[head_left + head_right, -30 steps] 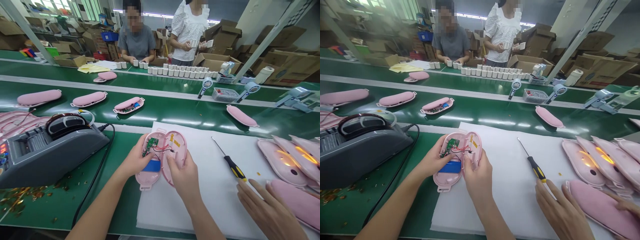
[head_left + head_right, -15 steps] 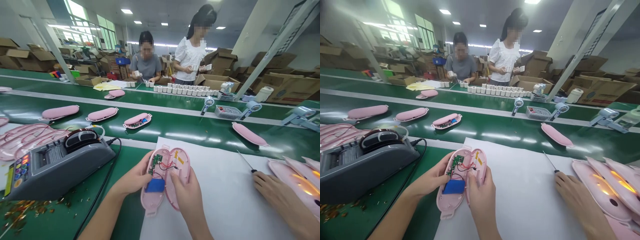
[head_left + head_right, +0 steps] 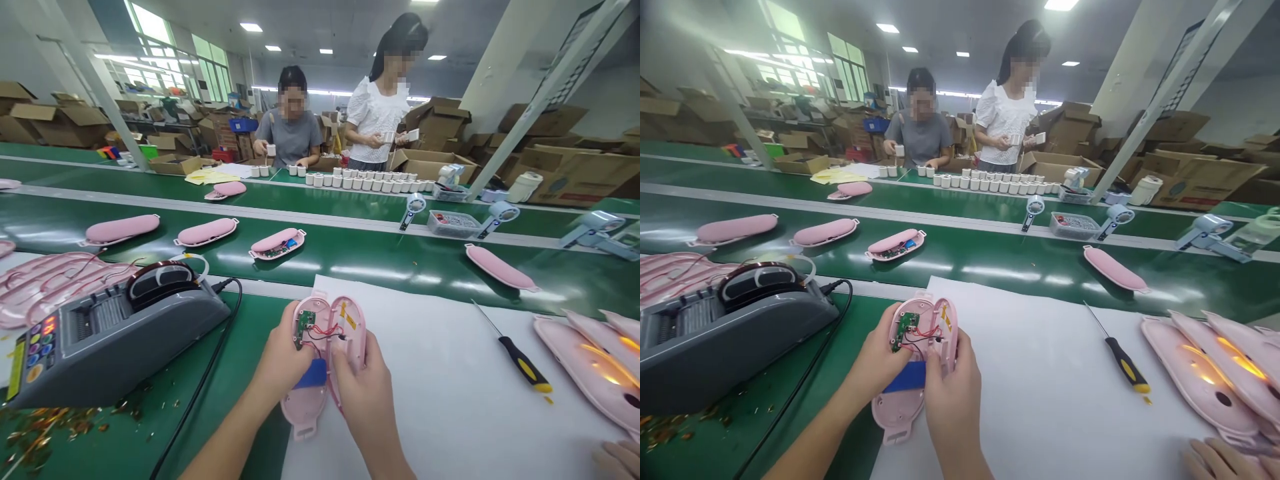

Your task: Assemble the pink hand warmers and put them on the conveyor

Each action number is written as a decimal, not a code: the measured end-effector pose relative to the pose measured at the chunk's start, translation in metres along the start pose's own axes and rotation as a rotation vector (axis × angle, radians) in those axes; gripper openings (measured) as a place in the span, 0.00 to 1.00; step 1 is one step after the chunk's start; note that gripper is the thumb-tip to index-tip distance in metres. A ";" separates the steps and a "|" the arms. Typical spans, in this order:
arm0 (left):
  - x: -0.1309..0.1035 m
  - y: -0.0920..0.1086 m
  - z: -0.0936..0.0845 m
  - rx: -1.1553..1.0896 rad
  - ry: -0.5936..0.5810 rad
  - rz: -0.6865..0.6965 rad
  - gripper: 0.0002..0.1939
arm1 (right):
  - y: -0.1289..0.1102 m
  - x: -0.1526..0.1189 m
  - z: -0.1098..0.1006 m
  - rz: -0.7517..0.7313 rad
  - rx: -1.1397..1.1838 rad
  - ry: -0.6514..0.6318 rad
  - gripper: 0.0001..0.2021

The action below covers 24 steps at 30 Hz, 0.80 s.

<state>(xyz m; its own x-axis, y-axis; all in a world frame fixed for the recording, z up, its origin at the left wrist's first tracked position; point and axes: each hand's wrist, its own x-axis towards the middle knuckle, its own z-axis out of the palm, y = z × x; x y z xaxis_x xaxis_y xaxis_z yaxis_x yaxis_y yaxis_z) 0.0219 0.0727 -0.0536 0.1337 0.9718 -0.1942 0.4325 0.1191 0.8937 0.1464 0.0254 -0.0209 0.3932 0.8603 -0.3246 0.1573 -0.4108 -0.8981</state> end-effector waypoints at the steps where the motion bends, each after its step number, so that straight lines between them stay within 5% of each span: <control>1: 0.001 -0.001 -0.005 -0.087 -0.089 0.037 0.33 | 0.001 0.001 -0.001 0.003 -0.018 -0.024 0.20; 5: 0.004 -0.007 -0.025 -0.497 -0.521 0.095 0.39 | 0.007 0.007 -0.004 -0.008 -0.004 -0.039 0.21; 16: 0.003 -0.002 -0.013 -0.420 -0.180 -0.017 0.30 | -0.004 -0.001 -0.002 0.007 -0.031 -0.040 0.19; 24: 0.004 -0.013 -0.025 -0.643 -0.465 0.034 0.44 | -0.021 -0.006 -0.003 0.081 -0.047 -0.022 0.14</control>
<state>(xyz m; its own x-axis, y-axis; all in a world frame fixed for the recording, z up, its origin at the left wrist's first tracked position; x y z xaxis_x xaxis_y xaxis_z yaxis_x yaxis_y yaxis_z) -0.0056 0.0803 -0.0554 0.5579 0.8092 -0.1845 -0.1592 0.3225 0.9331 0.1437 0.0281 0.0005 0.3862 0.8299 -0.4028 0.1686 -0.4928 -0.8537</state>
